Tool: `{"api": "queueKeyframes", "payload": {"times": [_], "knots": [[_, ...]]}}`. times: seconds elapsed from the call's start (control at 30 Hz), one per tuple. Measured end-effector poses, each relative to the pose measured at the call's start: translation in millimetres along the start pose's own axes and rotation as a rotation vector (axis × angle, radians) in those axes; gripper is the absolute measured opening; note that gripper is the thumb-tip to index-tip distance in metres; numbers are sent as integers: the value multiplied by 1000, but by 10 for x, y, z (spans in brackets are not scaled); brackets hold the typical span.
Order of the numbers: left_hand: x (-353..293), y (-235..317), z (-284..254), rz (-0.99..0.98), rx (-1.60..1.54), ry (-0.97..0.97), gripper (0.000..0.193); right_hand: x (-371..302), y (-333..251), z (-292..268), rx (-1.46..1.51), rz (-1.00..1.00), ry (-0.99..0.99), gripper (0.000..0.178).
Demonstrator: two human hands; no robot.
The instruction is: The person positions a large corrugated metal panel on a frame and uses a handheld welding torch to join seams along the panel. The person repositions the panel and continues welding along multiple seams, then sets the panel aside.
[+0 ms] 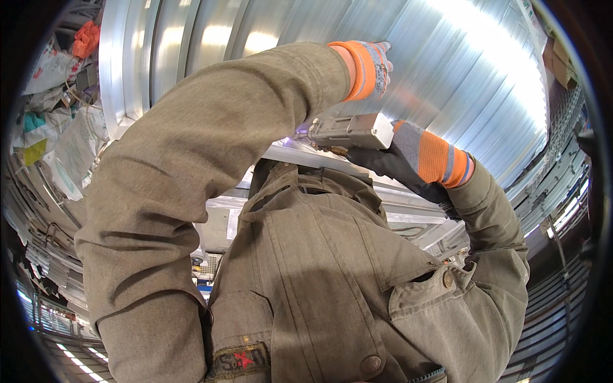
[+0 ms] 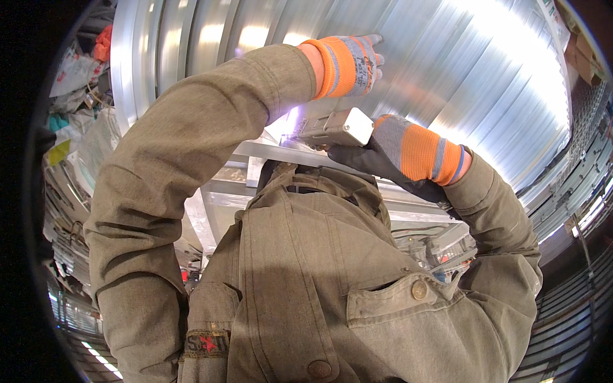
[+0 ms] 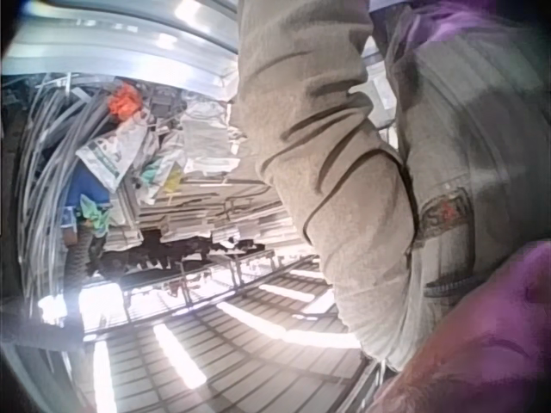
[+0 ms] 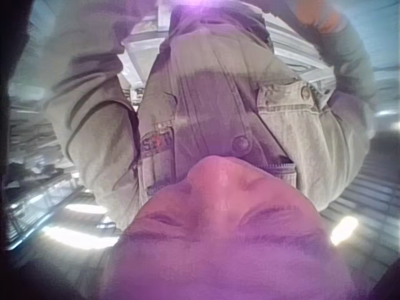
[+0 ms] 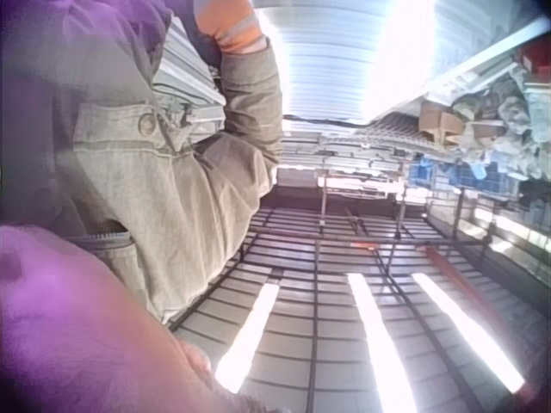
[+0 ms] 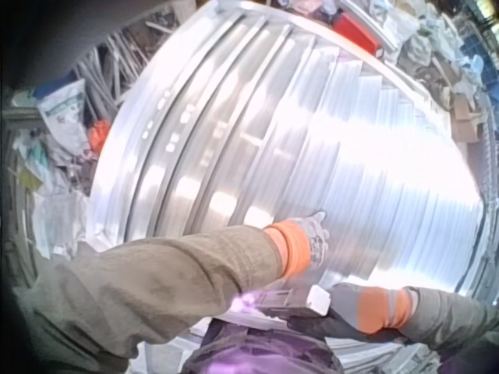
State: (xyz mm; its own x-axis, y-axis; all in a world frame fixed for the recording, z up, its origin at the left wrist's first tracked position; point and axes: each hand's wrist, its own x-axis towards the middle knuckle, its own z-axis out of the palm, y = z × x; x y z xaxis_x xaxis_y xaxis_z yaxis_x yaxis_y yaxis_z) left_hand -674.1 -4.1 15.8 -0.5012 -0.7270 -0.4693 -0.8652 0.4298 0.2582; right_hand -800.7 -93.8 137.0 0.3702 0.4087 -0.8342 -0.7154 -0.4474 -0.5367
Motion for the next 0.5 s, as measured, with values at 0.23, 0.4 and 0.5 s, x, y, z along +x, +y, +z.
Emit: {"api": "queueKeyframes", "payload": {"times": [0.23,0.4,0.5], "knots": [[-40,24,106,-29,15,100,51,11,-127,-27,-10,44,-24,41],[-33,-15,-38,14,15,-56,29,24,-147,-49,-25,63,-50,40],[-99,-7,-33,-5,16,-22,31,27,-122,-17,-21,25,-13,39]]}}
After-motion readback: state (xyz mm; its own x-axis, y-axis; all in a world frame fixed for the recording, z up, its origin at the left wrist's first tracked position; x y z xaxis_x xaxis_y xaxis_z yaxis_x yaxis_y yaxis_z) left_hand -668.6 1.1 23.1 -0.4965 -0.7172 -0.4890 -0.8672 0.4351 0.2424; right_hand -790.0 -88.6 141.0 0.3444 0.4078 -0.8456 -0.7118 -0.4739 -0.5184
